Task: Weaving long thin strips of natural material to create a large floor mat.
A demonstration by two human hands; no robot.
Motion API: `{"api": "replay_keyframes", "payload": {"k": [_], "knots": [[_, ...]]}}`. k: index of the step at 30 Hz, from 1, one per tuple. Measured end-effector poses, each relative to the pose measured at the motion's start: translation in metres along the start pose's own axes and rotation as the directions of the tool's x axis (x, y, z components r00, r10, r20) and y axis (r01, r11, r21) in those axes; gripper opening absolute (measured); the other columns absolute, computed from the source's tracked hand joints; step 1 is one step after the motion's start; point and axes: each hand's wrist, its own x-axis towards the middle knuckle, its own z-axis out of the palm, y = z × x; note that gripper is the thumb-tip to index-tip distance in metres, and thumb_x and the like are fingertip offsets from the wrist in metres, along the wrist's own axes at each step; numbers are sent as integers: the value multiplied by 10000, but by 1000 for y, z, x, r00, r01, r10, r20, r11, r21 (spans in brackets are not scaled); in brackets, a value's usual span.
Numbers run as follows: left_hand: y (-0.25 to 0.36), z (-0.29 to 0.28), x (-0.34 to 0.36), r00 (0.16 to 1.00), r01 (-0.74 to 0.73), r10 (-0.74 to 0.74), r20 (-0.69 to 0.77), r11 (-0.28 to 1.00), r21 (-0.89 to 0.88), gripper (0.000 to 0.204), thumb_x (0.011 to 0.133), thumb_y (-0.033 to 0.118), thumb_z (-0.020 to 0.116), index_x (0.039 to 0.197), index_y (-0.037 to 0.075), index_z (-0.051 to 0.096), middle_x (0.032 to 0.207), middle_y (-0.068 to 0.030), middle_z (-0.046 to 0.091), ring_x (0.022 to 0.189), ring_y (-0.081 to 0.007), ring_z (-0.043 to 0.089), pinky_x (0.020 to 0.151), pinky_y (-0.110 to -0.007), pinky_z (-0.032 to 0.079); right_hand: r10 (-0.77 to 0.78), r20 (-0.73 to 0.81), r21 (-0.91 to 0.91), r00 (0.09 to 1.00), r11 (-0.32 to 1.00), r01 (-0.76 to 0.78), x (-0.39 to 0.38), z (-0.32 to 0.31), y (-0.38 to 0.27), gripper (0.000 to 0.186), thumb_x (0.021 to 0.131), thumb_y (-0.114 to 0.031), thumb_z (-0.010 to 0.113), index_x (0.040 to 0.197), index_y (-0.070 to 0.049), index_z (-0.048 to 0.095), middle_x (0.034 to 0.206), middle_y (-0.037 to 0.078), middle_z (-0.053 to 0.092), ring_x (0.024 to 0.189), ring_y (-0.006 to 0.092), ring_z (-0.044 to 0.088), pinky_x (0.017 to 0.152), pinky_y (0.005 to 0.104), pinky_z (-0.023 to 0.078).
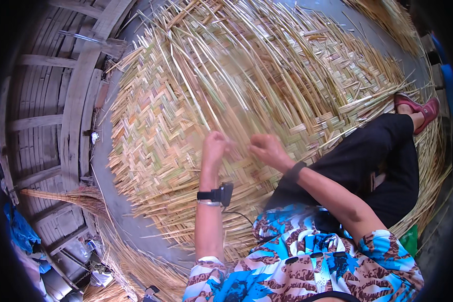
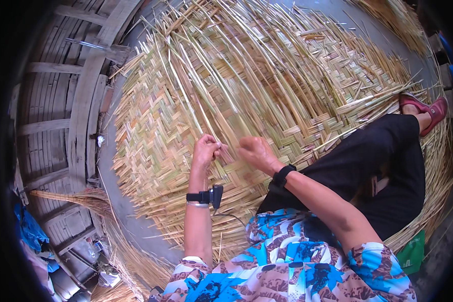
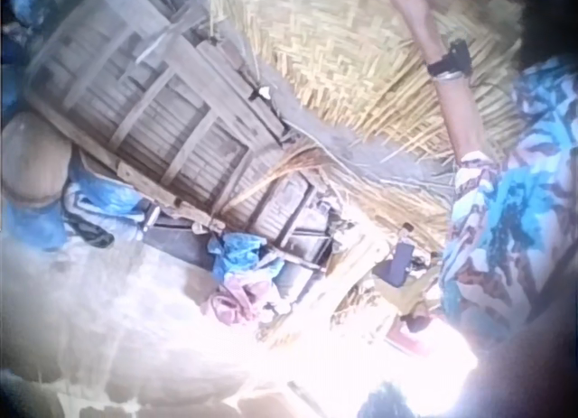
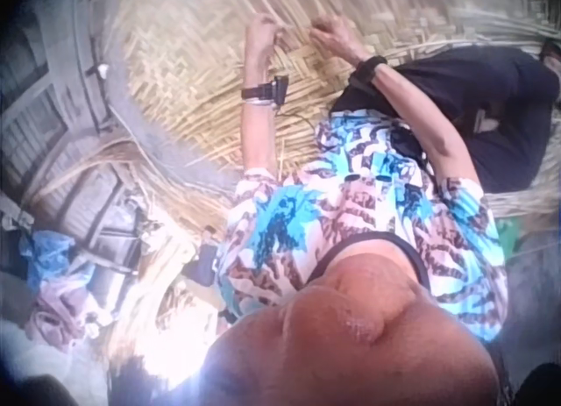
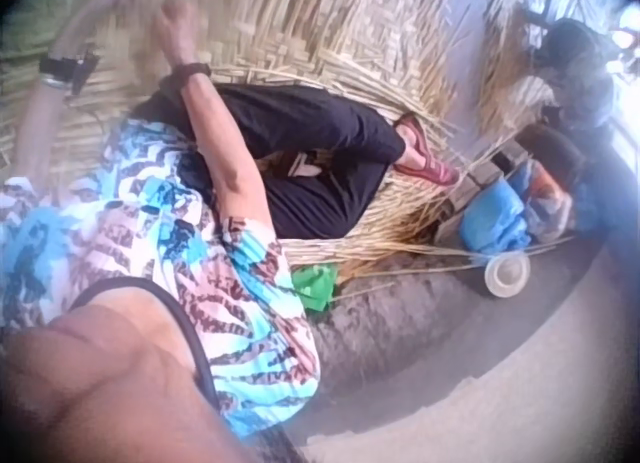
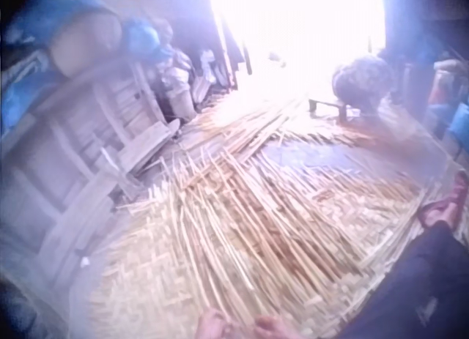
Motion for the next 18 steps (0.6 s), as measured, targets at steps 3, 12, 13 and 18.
{"api": "replay_keyframes", "payload": {"k": [3, 12, 13, 18], "knots": [[19, 9, -33, 997, -45, 46, 58, 999, -18, 88, 848, 32, 594, 927, -1, 569, 856, -88, 673, 809, -145, 657, 677, -254, 502, 11, -4, -13, 1000, 1000, -11, 7, 5, -1, 266, 803, -235, 646, 771, 25, 601, 679, 227, 576, 676, 374, 606, 614, 434, 464], [4, 24, -64, 944, -329, 329, 21, 935, 134, 37, 847, 25, 630, 860, 20, 595, 724, -10, 638, 665, -61, 564, 604, -235, 459, -373, 298, -473, 879, 742, 476, 23, 21, 10, 191, 793, -174, 648, 949, -68, 619, 918, 145, 633, 808, 358, 640, 687, 437, 512], [3, 26, -65, 934, -355, 357, -1, 928, 112, 49, 853, 36, 613, 847, 10, 571, 711, -38, 625, 655, -93, 570, 610, -256, 472, -397, 359, -443, 845, 724, 528, 21, 18, 10, 217, 795, -138, 629, 1002, -74, 610, 961, 139, 621, 829, 355, 635, 701, 427, 513], [11, 34, -71, 946, -319, 322, -27, 945, 77, 56, 867, 39, 607, 867, 0, 567, 685, -54, 611, 634, -78, 575, 561, -264, 485, -419, 363, -337, 832, 773, 537, 20, 17, 26, 161, 773, -70, 604, 930, -66, 642, 971, 166, 617, 903, 373, 615, 779, 458, 495]]}}
